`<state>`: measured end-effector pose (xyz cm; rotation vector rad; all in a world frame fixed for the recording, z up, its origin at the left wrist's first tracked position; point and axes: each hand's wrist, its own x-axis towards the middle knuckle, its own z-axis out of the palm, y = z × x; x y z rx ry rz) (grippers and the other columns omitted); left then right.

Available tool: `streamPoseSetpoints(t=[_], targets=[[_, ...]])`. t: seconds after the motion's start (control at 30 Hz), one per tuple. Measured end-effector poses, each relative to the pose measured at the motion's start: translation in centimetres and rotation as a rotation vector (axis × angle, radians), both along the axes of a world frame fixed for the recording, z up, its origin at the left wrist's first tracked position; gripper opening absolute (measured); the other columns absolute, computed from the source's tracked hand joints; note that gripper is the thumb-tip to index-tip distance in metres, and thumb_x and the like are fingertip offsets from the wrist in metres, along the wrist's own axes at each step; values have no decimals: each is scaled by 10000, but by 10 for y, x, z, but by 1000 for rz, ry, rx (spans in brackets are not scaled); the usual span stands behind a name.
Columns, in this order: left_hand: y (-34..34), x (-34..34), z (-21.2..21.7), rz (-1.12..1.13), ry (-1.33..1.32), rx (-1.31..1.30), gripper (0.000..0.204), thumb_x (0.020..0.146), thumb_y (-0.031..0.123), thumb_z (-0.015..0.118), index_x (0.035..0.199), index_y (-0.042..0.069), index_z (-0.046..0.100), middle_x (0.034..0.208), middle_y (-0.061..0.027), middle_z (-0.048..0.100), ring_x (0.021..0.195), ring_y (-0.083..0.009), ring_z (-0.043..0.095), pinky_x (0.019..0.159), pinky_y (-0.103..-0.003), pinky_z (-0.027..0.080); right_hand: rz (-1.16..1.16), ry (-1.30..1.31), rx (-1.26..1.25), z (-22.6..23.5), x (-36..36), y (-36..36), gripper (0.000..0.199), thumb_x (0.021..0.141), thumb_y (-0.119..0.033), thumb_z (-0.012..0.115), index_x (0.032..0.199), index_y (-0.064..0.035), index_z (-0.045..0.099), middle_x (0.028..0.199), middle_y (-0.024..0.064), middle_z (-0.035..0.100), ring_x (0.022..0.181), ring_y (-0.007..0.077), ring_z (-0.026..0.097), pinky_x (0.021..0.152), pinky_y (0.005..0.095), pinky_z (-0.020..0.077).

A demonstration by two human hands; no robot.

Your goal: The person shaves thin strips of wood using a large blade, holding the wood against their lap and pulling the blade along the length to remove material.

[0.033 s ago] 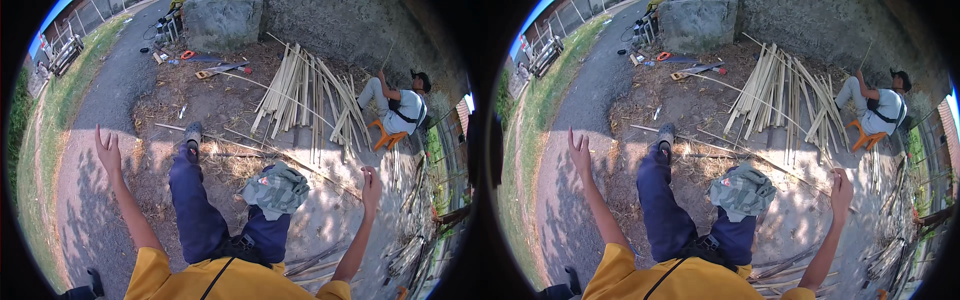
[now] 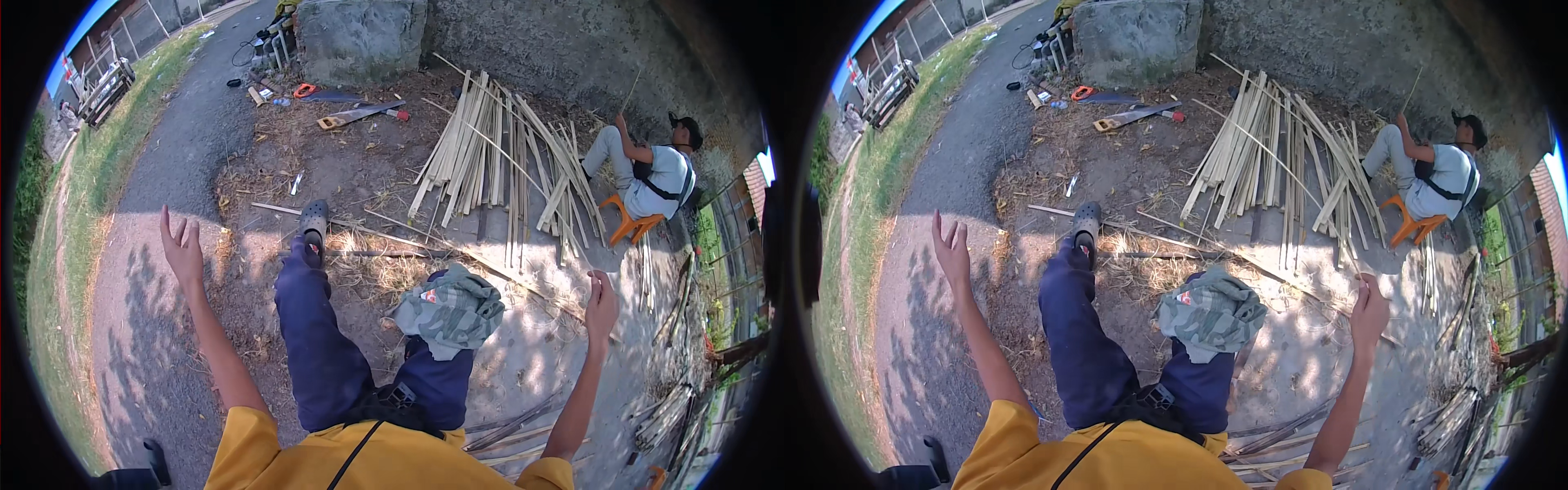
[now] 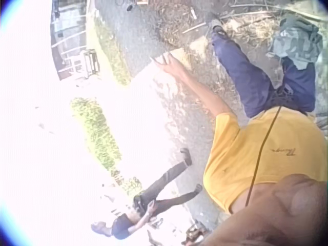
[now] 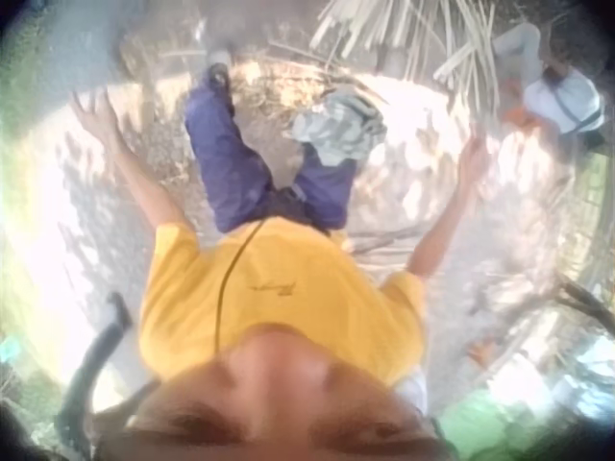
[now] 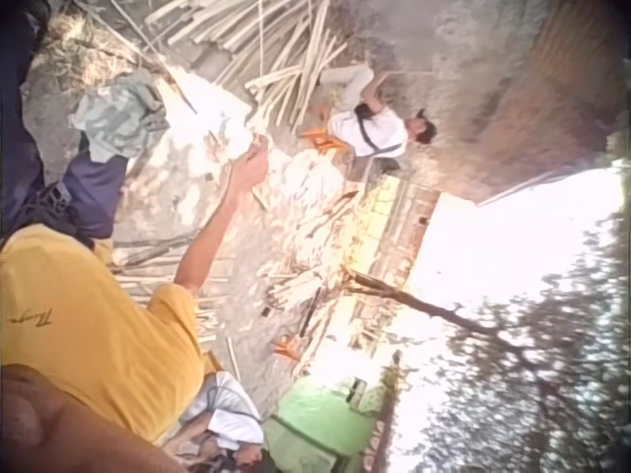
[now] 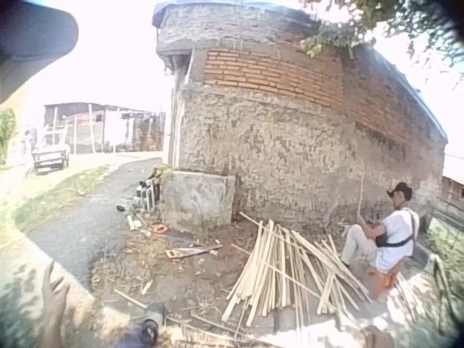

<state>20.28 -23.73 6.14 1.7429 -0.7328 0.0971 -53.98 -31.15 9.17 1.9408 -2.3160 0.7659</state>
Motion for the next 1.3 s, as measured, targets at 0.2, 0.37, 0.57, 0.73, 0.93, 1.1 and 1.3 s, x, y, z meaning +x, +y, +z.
streamPoseSetpoints(t=[0.2,0.37,0.57,0.73,0.93,1.1,1.3], targets=[[-13,-66,-46,-258,89,168,680,988,114,702,1613,147,437,1606,-158,480,1372,-315,585,1011,-420,569,-17,-55,116,-91,14,-17,285,1097,-285,529,1176,-147,766,852,235,725,809,443,709,743,520,537],[-24,-98,-56,-436,52,226,624,968,104,713,1553,121,496,1548,-139,528,1374,-287,567,1044,-430,541,133,-85,10,-146,33,-17,274,1098,-277,535,1185,-153,763,832,219,716,778,415,696,724,505,521],[-29,-121,-49,-536,55,182,547,979,110,709,1499,80,543,1478,-138,589,1365,-271,575,1060,-404,529,-5,-295,-89,-140,31,-27,278,1111,-257,524,1165,-100,747,713,118,632,599,286,535,640,433,455],[-44,-160,-51,-737,290,127,456,1048,139,659,1473,17,549,1425,-159,625,1333,-255,608,1066,-376,526,119,-872,43,-106,88,-6,290,1129,-238,504,1134,-60,733,678,-61,438,567,63,337,531,290,265],[-48,-272,-4,-1212,703,144,475,1156,285,479,1515,-24,493,1465,-202,602,1348,-301,616,1107,-416,532,362,-1655,378,-32,195,70,262,1155,-190,448,1260,-6,602,679,-76,279,558,32,237,518,227,203],[-43,-310,19,-1424,930,169,452,1160,276,457,1498,-19,510,1335,-214,682,1207,-296,707,1009,-402,606,442,-1814,635,-39,261,131,292,1161,-247,461,1329,-28,557,697,-52,357,588,39,305,537,212,252],[-30,-302,6,-1417,1012,233,406,1167,267,424,1452,3,544,1143,-213,752,1005,-274,783,874,-356,658,581,-1720,822,-54,258,151,409,1149,-263,502,1486,-32,527,783,18,583,638,56,486,588,207,394]])
